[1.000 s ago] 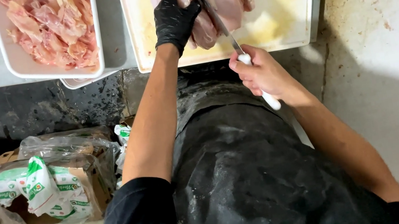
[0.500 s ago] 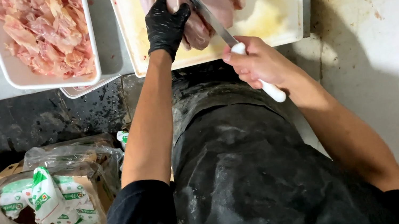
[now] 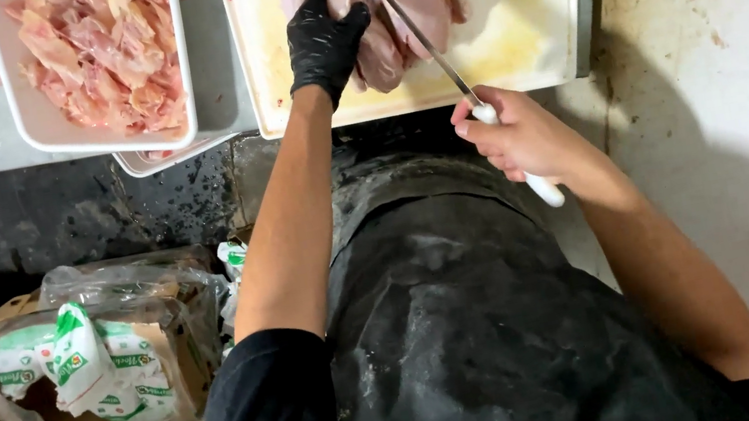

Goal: Unwrapping a whole chicken and butchering it into pieces using a knife on a cutting board in a food preparation area.

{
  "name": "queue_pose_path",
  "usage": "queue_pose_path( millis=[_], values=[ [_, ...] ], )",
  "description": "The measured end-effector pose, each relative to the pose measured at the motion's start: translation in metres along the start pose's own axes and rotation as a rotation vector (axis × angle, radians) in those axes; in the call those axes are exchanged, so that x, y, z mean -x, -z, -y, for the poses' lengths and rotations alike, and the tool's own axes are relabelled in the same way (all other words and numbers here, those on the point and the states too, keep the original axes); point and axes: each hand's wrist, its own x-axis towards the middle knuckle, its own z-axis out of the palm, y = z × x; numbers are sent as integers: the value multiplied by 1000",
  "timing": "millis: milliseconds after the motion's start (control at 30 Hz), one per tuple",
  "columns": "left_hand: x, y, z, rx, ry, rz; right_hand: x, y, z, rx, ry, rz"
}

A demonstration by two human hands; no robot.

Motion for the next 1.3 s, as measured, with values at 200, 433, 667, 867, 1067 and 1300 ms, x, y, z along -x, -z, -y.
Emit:
queue_pose_path(
  millis=[200, 433, 667, 867, 1067, 1300],
  values=[
    [3, 4, -10, -54, -56, 27, -25, -12, 21, -95, 85, 31],
    [8, 1, -25, -69, 3, 35, -46, -24, 43, -161, 227, 2],
    [17, -6, -33, -307, 105, 63, 33, 2, 103, 422, 1053, -322],
    [12, -18, -6, -294, 107, 13, 42, 12, 18, 646, 573, -523],
    [12, -15, -2, -256, 21, 27, 38, -8, -32, 721, 316, -308],
    [14, -17, -20, -375, 176, 80, 24, 0, -51, 831, 396, -302]
  ],
)
